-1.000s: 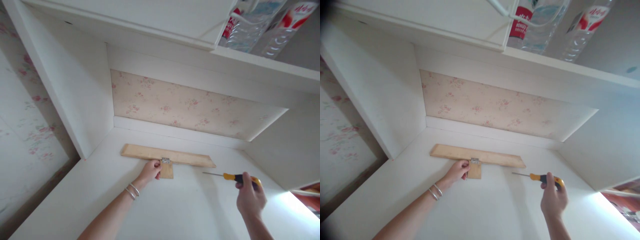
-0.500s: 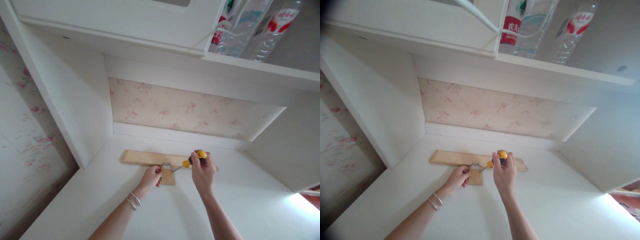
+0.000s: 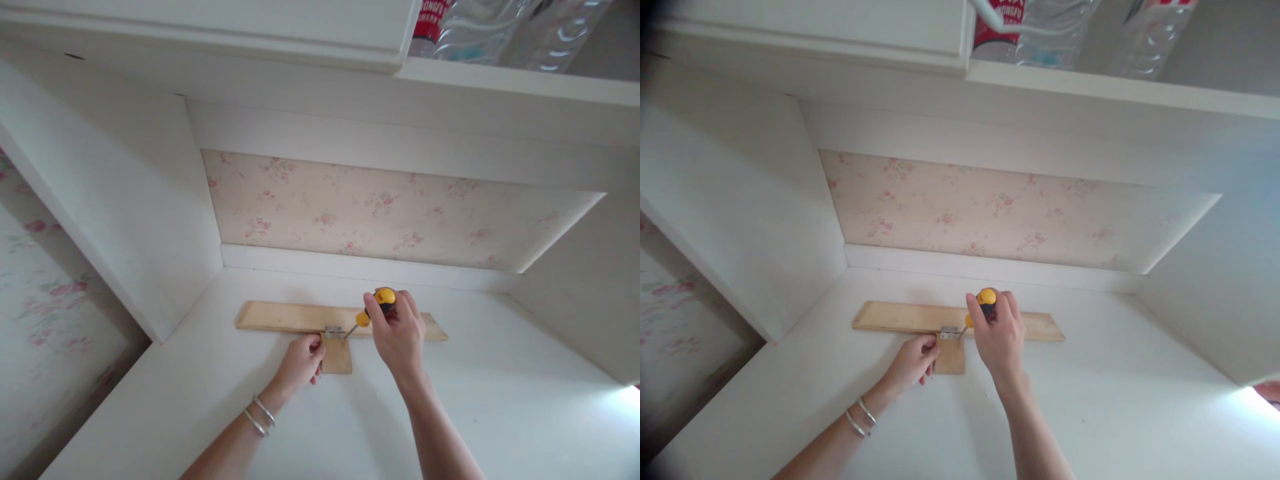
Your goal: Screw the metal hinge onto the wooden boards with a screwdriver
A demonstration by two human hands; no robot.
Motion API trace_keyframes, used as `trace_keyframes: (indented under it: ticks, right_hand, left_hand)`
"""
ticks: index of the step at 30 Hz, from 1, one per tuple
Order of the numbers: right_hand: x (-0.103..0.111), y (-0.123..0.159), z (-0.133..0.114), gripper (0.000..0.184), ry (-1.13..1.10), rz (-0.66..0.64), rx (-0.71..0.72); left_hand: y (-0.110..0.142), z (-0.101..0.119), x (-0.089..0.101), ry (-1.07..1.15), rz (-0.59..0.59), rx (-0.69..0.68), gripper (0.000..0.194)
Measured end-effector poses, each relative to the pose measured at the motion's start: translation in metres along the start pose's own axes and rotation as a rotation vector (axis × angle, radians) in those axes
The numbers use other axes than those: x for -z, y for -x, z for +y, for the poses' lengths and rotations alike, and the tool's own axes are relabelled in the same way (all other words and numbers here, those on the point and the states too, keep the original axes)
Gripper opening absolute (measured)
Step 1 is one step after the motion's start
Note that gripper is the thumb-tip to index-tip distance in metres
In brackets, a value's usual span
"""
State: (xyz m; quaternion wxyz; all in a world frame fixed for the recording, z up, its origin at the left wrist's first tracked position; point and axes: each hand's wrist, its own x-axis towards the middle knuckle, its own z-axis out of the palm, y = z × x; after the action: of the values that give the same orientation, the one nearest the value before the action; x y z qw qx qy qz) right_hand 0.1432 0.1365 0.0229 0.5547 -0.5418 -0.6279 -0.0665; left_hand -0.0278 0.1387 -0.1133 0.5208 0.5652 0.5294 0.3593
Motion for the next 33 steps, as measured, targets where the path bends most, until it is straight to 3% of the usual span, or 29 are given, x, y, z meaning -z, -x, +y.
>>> trace_keyframes:
  ticks: [9,16,26,33]
  right_hand:
    - [0.022,-0.010,0.008,0.029,0.092,-0.054,0.049]
    - [0.023,-0.008,-0.001,0.030,0.103,-0.105,0.124]
    - [0.010,0.000,-0.008,0.022,-0.080,-0.083,-0.067]
    - [0.003,0.003,-0.002,0.022,-0.083,-0.118,-0.101]
  left_hand:
    - [0.004,0.009,0.000,-0.039,0.004,0.009,0.030]
    - [0.005,0.012,0.001,0.021,-0.028,0.038,0.029]
    - [-0.001,0.002,0.001,0.034,-0.032,0.018,0.024]
    - [0.003,0.006,0.000,0.044,-0.024,0.029,0.023]
